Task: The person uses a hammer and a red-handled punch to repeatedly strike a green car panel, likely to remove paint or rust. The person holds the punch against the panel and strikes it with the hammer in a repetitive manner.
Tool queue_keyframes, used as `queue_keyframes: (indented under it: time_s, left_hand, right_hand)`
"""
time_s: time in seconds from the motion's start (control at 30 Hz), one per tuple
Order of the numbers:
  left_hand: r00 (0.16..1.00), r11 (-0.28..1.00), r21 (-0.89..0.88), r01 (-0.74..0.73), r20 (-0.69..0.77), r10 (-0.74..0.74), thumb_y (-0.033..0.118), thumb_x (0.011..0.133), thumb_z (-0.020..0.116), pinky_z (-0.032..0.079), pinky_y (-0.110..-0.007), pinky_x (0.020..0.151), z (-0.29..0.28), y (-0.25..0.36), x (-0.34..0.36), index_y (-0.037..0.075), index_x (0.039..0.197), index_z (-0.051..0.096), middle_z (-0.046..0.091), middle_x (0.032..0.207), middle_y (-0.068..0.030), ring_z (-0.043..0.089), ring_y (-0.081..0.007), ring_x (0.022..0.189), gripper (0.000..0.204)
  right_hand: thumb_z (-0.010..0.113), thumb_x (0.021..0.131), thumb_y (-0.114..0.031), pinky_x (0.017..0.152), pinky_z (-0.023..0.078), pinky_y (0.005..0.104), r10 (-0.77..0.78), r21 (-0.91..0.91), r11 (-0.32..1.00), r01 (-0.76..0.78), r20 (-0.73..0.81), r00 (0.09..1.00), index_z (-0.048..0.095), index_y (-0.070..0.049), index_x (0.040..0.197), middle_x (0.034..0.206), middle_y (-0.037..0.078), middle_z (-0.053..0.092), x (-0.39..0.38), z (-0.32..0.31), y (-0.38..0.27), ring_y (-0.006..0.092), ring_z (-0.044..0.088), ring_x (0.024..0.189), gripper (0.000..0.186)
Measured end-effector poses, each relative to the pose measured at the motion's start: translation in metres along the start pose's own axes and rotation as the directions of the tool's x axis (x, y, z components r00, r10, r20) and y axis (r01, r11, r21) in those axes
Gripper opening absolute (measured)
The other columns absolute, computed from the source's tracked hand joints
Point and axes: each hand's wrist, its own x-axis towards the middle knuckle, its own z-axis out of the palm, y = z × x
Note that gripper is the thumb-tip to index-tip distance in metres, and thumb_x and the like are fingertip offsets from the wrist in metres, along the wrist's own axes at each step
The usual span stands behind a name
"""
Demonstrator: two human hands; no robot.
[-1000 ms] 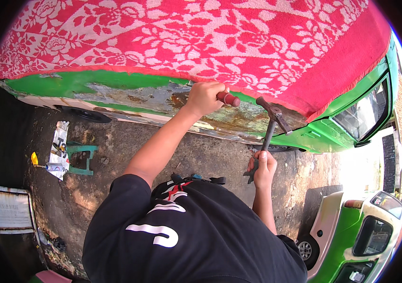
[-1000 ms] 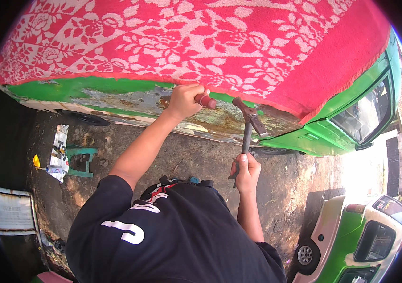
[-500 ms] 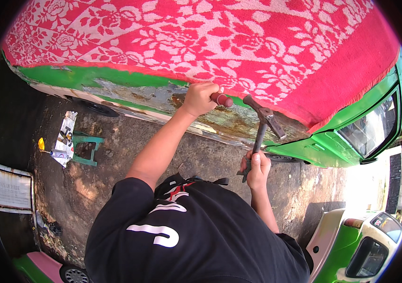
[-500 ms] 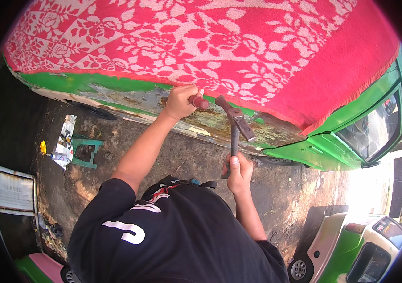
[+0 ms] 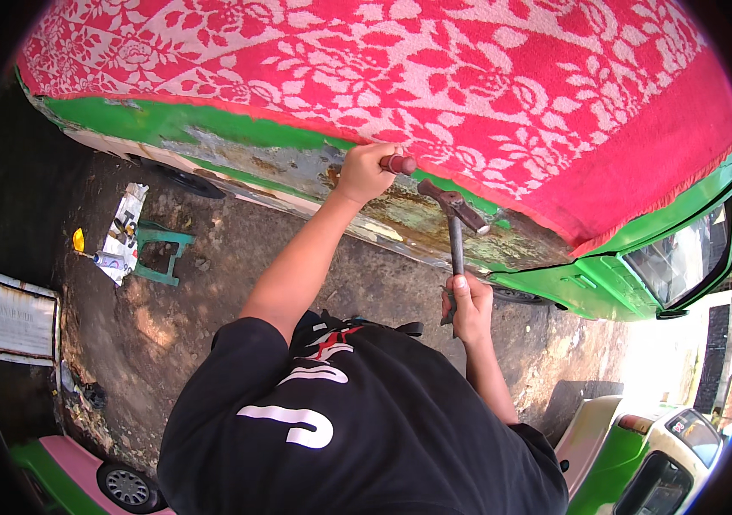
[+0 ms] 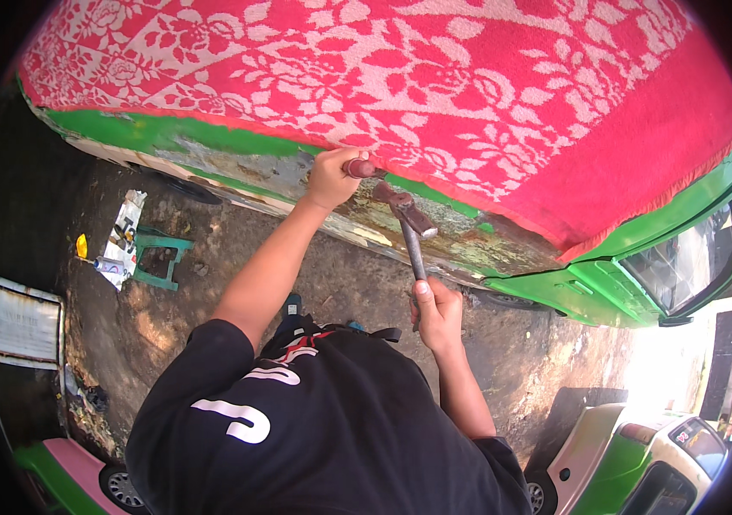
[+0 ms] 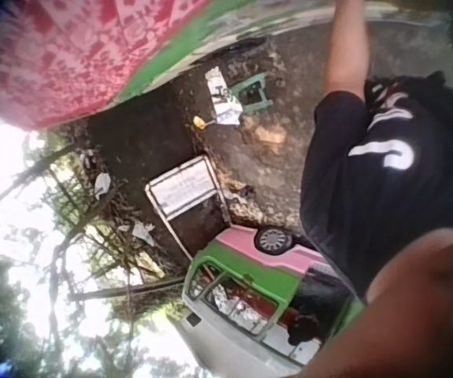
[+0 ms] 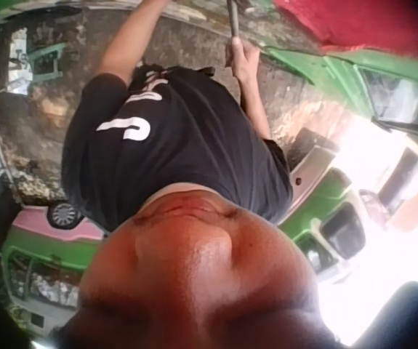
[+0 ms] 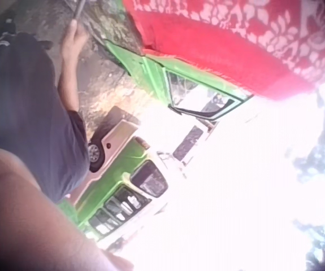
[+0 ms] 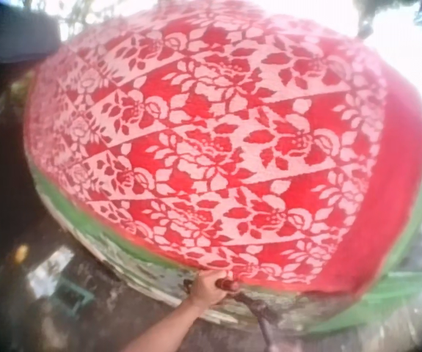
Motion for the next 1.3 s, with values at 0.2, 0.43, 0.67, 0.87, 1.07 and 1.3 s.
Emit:
queue_keyframes:
  time_s: [0.2, 0.43, 0.67, 0.87, 1.07, 1.3]
  left_hand:
    - [0.978, 0.977, -0.085, -0.196, 0.049, 0.201, 0.002, 0.076, 0.068, 0.034, -0.039, 0.044, -0.014, 0.007, -0.021, 0.004, 0.056, 0.037, 0.039, 0.052, -0.0093, 0.043, -0.0278, 0.045, 0.037]
    - [0.947, 0.948, -0.146, -0.284, 0.115, 0.301, 0.007, 0.071, 0.07, 0.038, -0.039, 0.044, -0.025, 0.009, -0.014, 0.008, 0.054, 0.041, 0.042, 0.052, -0.008, 0.047, -0.0285, 0.045, 0.034]
    - [0.918, 0.89, -0.298, -0.344, 0.094, 0.386, 0.0, 0.068, 0.067, 0.03, -0.039, 0.041, -0.032, 0.016, -0.003, 0.006, 0.055, 0.035, 0.034, 0.051, -0.0071, 0.038, -0.0275, 0.043, 0.036]
    - [0.906, 0.879, -0.343, -0.331, 0.144, 0.398, 0.001, 0.069, 0.067, 0.031, -0.039, 0.041, -0.034, 0.016, 0.001, 0.006, 0.055, 0.036, 0.035, 0.051, -0.0074, 0.039, -0.0275, 0.042, 0.035]
    - [0.91, 0.921, -0.252, -0.296, 0.217, 0.352, 0.01, 0.069, 0.071, 0.038, -0.039, 0.045, -0.039, 0.011, -0.001, 0.011, 0.055, 0.047, 0.045, 0.052, -0.0057, 0.049, -0.0281, 0.047, 0.028]
    - [0.906, 0.924, -0.224, -0.31, 0.225, 0.358, 0.012, 0.068, 0.072, 0.039, -0.04, 0.045, -0.038, 0.01, 0.001, 0.01, 0.054, 0.047, 0.046, 0.052, -0.006, 0.05, -0.0284, 0.048, 0.029]
  right_hand:
    - [0.051, 0.098, -0.048, 0.045, 0.042, 0.0281, -0.178, 0.243, 0.948, 0.206, -0.131, 0.975, 0.054, 0.002, 0.074, 0.057, 0.006, 0.053, -0.01, 0.004, -0.003, 0.0151, 0.054, 0.048, 0.055]
    - [0.051, 0.098, -0.046, 0.045, 0.042, 0.0277, -0.108, 0.169, 0.977, 0.133, -0.148, 0.983, 0.054, 0.002, 0.074, 0.058, 0.005, 0.052, -0.001, 0.017, -0.011, 0.0138, 0.054, 0.048, 0.053]
    - [0.053, 0.098, -0.045, 0.045, 0.042, 0.0276, -0.051, 0.245, 0.964, 0.101, -0.201, 0.978, 0.054, 0.002, 0.075, 0.061, 0.005, 0.05, -0.009, 0.037, -0.007, 0.014, 0.053, 0.05, 0.052]
    - [0.053, 0.098, -0.045, 0.045, 0.042, 0.0279, -0.029, 0.229, 0.97, 0.084, -0.234, 0.972, 0.054, 0.003, 0.076, 0.063, 0.005, 0.051, -0.017, 0.044, -0.006, 0.0142, 0.054, 0.05, 0.053]
    - [0.052, 0.099, -0.044, 0.045, 0.043, 0.028, -0.023, 0.255, 0.962, 0.092, -0.262, 0.965, 0.054, 0.003, 0.077, 0.063, 0.005, 0.051, -0.019, 0.047, -0.009, 0.0141, 0.054, 0.05, 0.052]
    - [0.052, 0.099, -0.043, 0.046, 0.042, 0.0279, -0.048, 0.232, 0.967, 0.101, -0.222, 0.974, 0.055, 0.002, 0.077, 0.062, 0.005, 0.052, -0.021, 0.046, -0.005, 0.0139, 0.054, 0.05, 0.05]
